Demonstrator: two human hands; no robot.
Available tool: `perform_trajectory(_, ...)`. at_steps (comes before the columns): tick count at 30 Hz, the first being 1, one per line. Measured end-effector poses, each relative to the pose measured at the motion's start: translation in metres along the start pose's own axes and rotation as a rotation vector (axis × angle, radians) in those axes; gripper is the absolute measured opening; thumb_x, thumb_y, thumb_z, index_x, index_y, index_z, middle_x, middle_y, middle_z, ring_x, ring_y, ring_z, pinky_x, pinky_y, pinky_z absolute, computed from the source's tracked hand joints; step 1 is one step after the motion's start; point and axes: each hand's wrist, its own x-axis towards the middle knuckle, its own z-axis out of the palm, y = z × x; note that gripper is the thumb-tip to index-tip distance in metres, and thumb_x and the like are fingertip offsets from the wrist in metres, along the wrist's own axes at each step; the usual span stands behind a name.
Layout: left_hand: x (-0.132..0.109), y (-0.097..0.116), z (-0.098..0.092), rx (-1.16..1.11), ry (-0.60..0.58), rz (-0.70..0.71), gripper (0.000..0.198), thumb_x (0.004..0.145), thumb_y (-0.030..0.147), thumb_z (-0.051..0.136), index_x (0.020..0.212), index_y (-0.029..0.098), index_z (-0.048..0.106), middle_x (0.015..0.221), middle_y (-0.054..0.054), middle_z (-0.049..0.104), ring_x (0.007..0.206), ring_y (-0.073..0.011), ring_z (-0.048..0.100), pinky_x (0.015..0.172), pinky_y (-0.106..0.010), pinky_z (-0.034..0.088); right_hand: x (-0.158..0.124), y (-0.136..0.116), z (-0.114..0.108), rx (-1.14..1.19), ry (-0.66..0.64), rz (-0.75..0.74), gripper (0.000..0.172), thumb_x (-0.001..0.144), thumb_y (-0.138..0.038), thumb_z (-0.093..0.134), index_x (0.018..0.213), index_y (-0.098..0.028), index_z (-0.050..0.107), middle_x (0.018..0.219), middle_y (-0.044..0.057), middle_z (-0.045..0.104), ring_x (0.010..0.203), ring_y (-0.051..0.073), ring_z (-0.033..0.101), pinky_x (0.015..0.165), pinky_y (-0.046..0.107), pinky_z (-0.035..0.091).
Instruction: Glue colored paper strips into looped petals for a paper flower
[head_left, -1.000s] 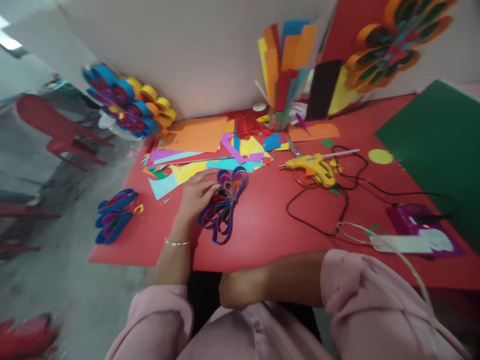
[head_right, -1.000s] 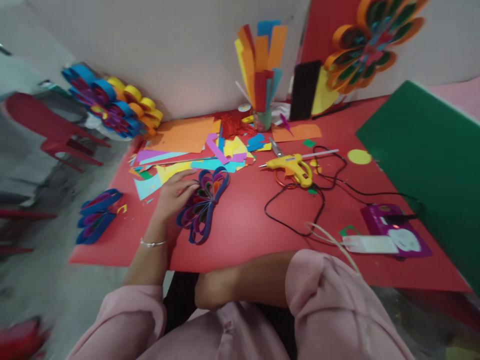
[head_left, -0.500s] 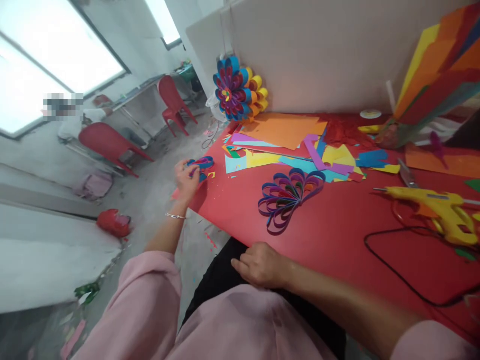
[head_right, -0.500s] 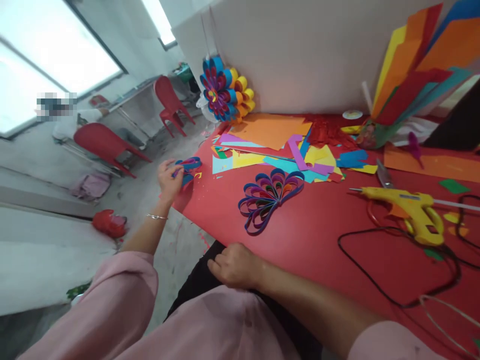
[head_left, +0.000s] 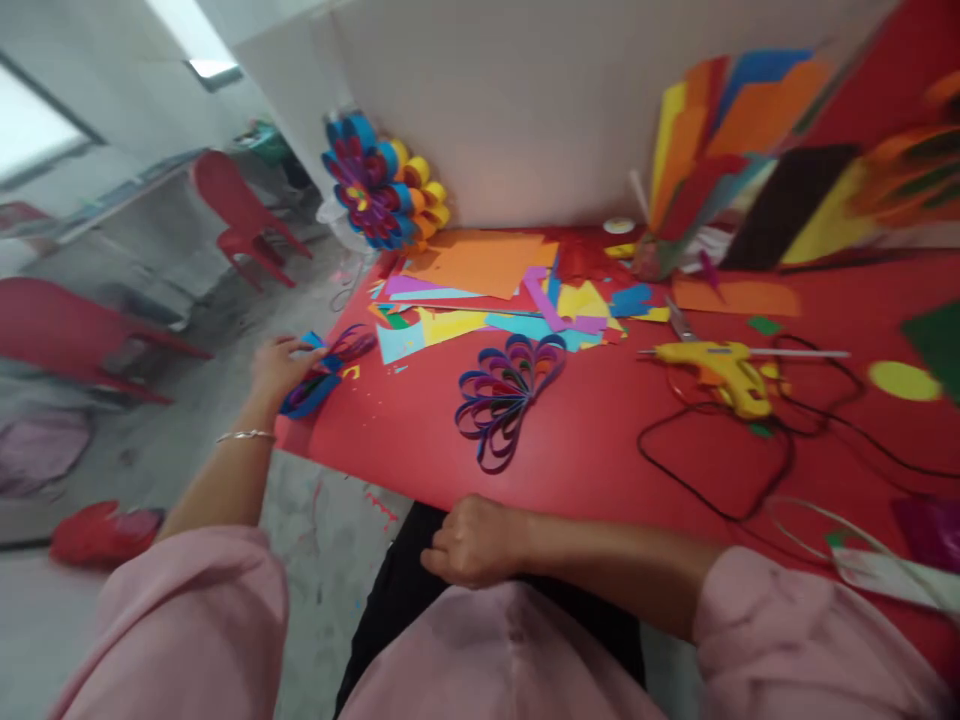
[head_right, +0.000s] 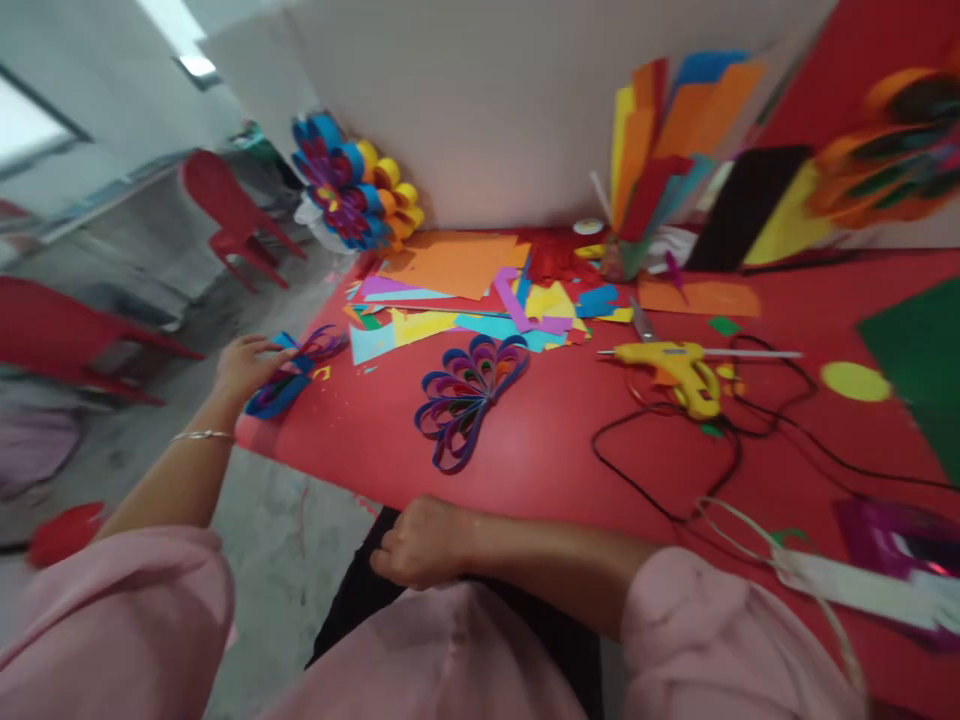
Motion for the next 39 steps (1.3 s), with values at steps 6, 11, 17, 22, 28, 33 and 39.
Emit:
perform_trajectory(6, -0.008, 0.018, 0.010, 0.077, -0.038, 0.235, 0.029, 0.091, 0.044, 0.069, 0.089, 0.016, 0.076, 0.125, -0.009, 0.072, 0.130, -0.0335, 0.055, 0.123, -0.058, 0.036, 0.002, 0.002, -0.007, 0.051, -0.083, 0.022, 0.013, 0.095, -0.017, 0.056, 0.094, -0.018, 0.069, 0.076, -0.001, 0.074, 0.065, 0.015, 0.069, 0.045, 0.033, 0.022)
perform_trajectory(11, -0.014, 0.044, 0.008, 0.183, -0.078, 0.206, 0.033, 0.097, 0.039, 0.056, 0.108, 0.017, 0.078, 0.140, -0.010, 0.070, 0.134, -0.0303, 0.058, 0.121, -0.048, 0.038, 0.000, 0.002, -0.003, 0.029, -0.004, 0.023, 0.012, 0.093, -0.017, 0.058, 0.088, -0.018, 0.069, 0.068, -0.001, 0.070, 0.058, 0.016, 0.065, 0.046, 0.033, 0.019)
perform_trajectory(17, -0.001, 0.071, 0.012, 0.191, -0.236, 0.190, 0.049, 0.094, 0.052, 0.060, 0.127, 0.019, 0.075, 0.135, -0.012, 0.074, 0.125, -0.0336, 0.067, 0.112, -0.046, 0.047, -0.003, 0.004, 0.000, 0.012, 0.040, -0.007, 0.014, 0.095, -0.014, 0.056, 0.085, -0.018, 0.065, 0.066, -0.001, 0.068, 0.053, 0.014, 0.058, 0.047, 0.032, 0.016)
perform_trajectory(22, 0.001, 0.088, 0.020, 0.080, -0.399, 0.322, 0.053, 0.087, 0.060, 0.066, 0.120, 0.020, 0.077, 0.135, -0.010, 0.074, 0.116, -0.0294, 0.070, 0.103, -0.039, 0.055, -0.002, 0.003, 0.003, 0.032, 0.022, 0.010, 0.010, 0.094, -0.018, 0.058, 0.087, -0.018, 0.065, 0.068, -0.001, 0.070, 0.055, 0.014, 0.059, 0.048, 0.032, 0.017)
perform_trajectory(28, -0.003, 0.088, 0.028, 0.023, -0.461, 0.467, 0.054, 0.085, 0.062, 0.062, 0.119, 0.021, 0.075, 0.133, -0.010, 0.074, 0.125, -0.0289, 0.067, 0.113, -0.040, 0.050, -0.002, 0.003, -0.002, 0.039, -0.019, 0.024, 0.009, 0.093, -0.015, 0.059, 0.088, -0.018, 0.066, 0.070, -0.001, 0.071, 0.056, 0.013, 0.062, 0.047, 0.030, 0.019)
perform_trajectory(33, -0.004, 0.088, 0.032, 0.081, -0.460, 0.406, 0.057, 0.093, 0.056, 0.047, 0.131, 0.021, 0.072, 0.134, -0.010, 0.075, 0.122, -0.0291, 0.070, 0.110, -0.039, 0.052, -0.002, 0.003, -0.006, 0.037, -0.037, 0.028, 0.009, 0.093, -0.016, 0.060, 0.089, -0.018, 0.068, 0.072, 0.000, 0.073, 0.059, 0.015, 0.065, 0.046, 0.032, 0.021)
perform_trajectory(39, -0.003, 0.091, 0.029, 0.167, -0.456, 0.388, 0.058, 0.083, 0.033, 0.050, 0.136, 0.020, 0.070, 0.146, -0.008, 0.069, 0.132, -0.0286, 0.066, 0.115, -0.038, 0.049, 0.000, 0.003, -0.007, 0.043, -0.063, 0.032, 0.013, 0.095, -0.016, 0.058, 0.090, -0.018, 0.070, 0.074, 0.000, 0.074, 0.061, 0.015, 0.067, 0.045, 0.033, 0.023)
